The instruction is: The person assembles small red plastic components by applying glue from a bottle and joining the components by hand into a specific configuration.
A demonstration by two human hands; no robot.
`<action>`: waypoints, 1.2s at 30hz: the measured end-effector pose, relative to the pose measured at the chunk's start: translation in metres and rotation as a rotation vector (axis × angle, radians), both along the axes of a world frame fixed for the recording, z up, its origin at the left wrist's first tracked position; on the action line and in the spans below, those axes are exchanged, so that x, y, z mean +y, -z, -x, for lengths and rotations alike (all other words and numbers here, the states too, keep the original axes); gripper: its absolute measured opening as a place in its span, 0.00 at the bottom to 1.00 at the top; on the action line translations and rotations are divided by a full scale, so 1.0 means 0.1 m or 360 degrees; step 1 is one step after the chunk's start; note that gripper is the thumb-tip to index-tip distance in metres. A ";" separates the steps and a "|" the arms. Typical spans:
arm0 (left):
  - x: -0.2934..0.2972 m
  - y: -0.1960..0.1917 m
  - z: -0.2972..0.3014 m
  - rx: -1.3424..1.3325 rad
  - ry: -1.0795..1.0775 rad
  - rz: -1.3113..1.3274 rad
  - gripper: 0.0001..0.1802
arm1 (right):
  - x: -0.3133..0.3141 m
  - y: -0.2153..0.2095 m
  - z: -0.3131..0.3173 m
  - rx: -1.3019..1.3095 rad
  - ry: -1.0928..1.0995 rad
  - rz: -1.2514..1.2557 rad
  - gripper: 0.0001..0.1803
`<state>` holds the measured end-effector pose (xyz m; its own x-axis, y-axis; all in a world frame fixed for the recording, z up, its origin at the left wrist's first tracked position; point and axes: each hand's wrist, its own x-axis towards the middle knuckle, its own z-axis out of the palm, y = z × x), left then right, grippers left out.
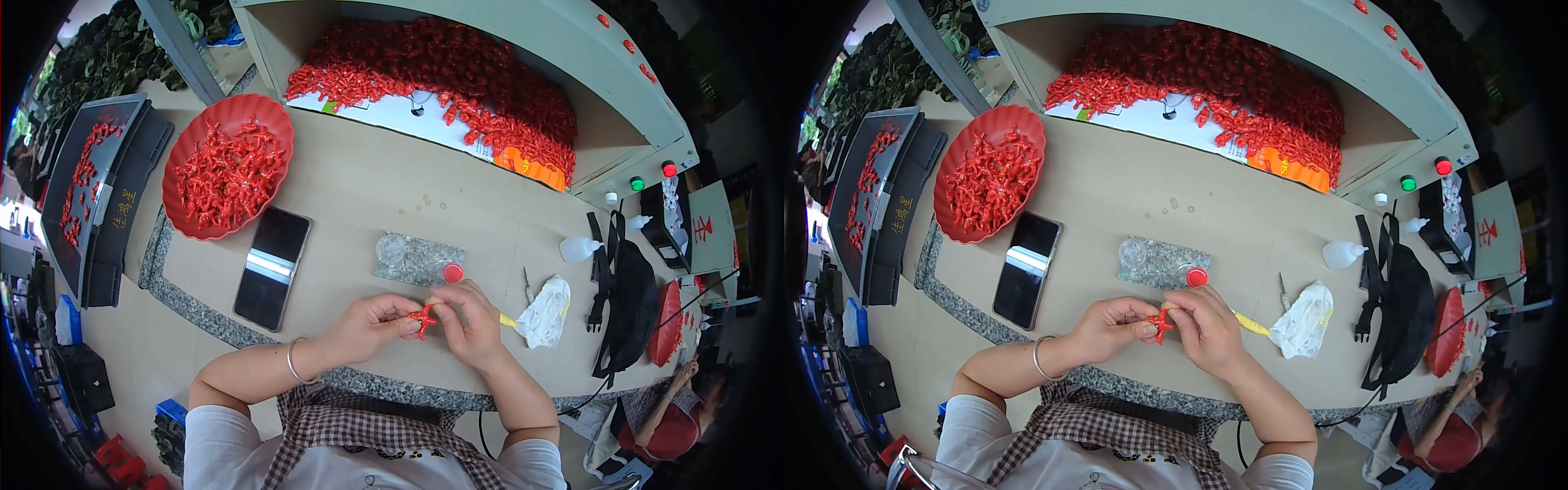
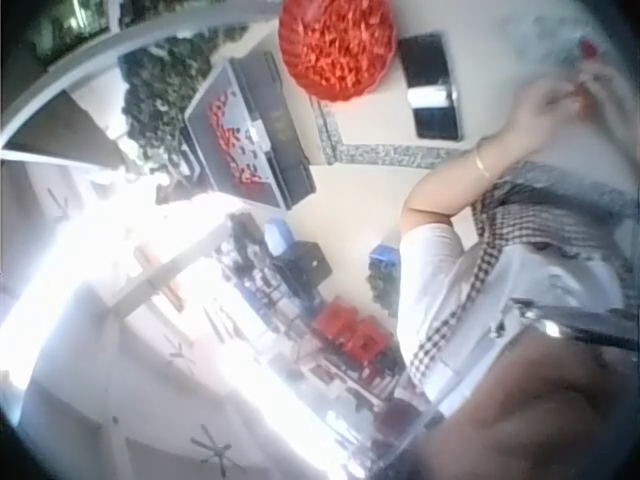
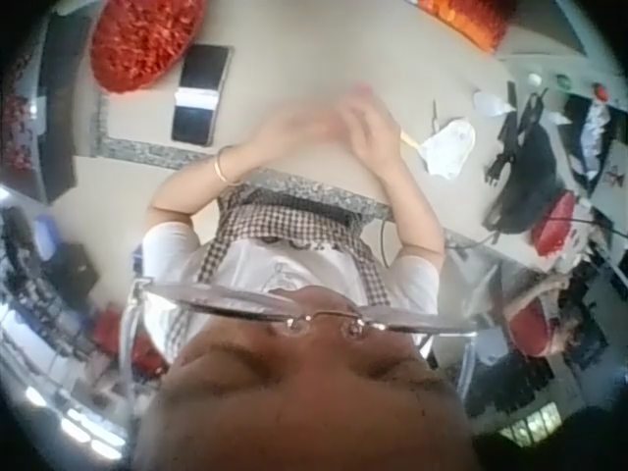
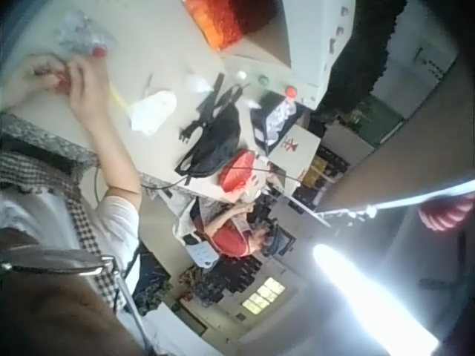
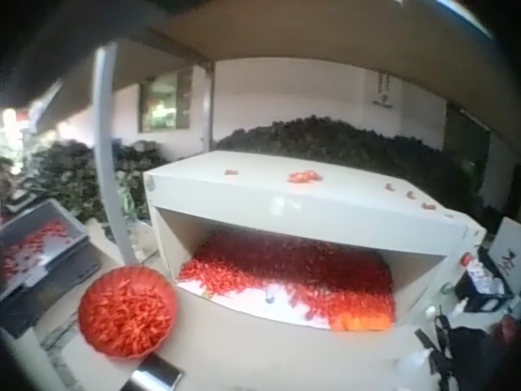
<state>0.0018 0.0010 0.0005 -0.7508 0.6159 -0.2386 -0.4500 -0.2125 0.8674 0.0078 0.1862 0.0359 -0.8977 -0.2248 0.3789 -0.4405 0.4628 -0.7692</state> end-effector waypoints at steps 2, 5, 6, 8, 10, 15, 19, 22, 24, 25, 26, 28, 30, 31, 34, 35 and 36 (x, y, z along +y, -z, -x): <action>0.00 -0.03 0.00 -0.0005 -0.0005 0.0007 0.12 | 0.00 0.00 0.00 0.0001 0.0002 0.0002 0.11; 0.00 -0.06 0.03 0.0025 0.0021 0.0025 0.12 | -0.01 0.02 0.01 0.0052 0.0004 0.0042 0.11; 0.01 -0.04 0.03 0.0021 0.0029 -0.0004 0.12 | 0.00 0.03 0.00 0.0028 0.0001 0.0085 0.11; 0.02 -0.03 0.04 0.0022 0.0041 -0.0031 0.12 | 0.02 0.06 -0.02 0.0008 0.0002 0.0131 0.11; 0.02 -0.02 0.04 0.0030 0.0045 -0.0103 0.12 | 0.05 0.10 -0.05 -0.0143 -0.0071 0.0321 0.14; 0.00 -0.06 0.08 0.0043 -0.0051 -0.0151 0.13 | 0.03 0.11 -0.08 -0.0193 0.0045 0.0545 0.20; 0.00 -0.06 0.08 0.0026 -0.0114 -0.0149 0.11 | 0.00 0.10 -0.12 -0.0306 0.0016 0.0670 0.23; -0.01 -0.02 0.07 0.0118 -0.0085 -0.0046 0.11 | -0.01 0.13 -0.13 -0.0411 -0.0023 0.0612 0.23; 0.02 -0.06 0.06 0.0111 -0.0106 -0.0065 0.12 | -0.02 0.14 -0.13 -0.0464 -0.0045 0.0748 0.23; 0.02 -0.07 0.05 0.0100 -0.0131 -0.0082 0.12 | -0.03 0.14 -0.12 -0.0522 -0.0071 0.0885 0.23; 0.02 -0.06 0.05 0.0106 -0.0128 -0.0082 0.12 | -0.03 0.13 -0.12 -0.0515 -0.0070 0.0886 0.23; 0.00 -0.03 0.05 0.0156 -0.0109 0.0015 0.13 | -0.03 0.10 -0.14 -0.0552 -0.0069 0.0890 0.22; 0.00 -0.06 0.05 0.0163 -0.0087 0.0034 0.14 | -0.04 0.10 -0.15 -0.0565 -0.0054 0.0929 0.22; 0.00 -0.07 0.06 0.0164 -0.0070 0.0051 0.14 | -0.05 0.09 -0.16 -0.0585 -0.0040 0.0967 0.21; 0.00 -0.11 0.04 0.0163 -0.0066 0.0024 0.15 | -0.04 0.11 -0.17 -0.0605 -0.0050 0.0968 0.21; 0.00 -0.13 0.04 0.0174 -0.0063 0.0028 0.15 | -0.04 0.12 -0.17 -0.0593 -0.0051 0.0973 0.21; 0.01 -0.15 0.03 0.0192 -0.0087 0.0051 0.15 | -0.05 0.12 -0.17 -0.0606 -0.0048 0.0997 0.21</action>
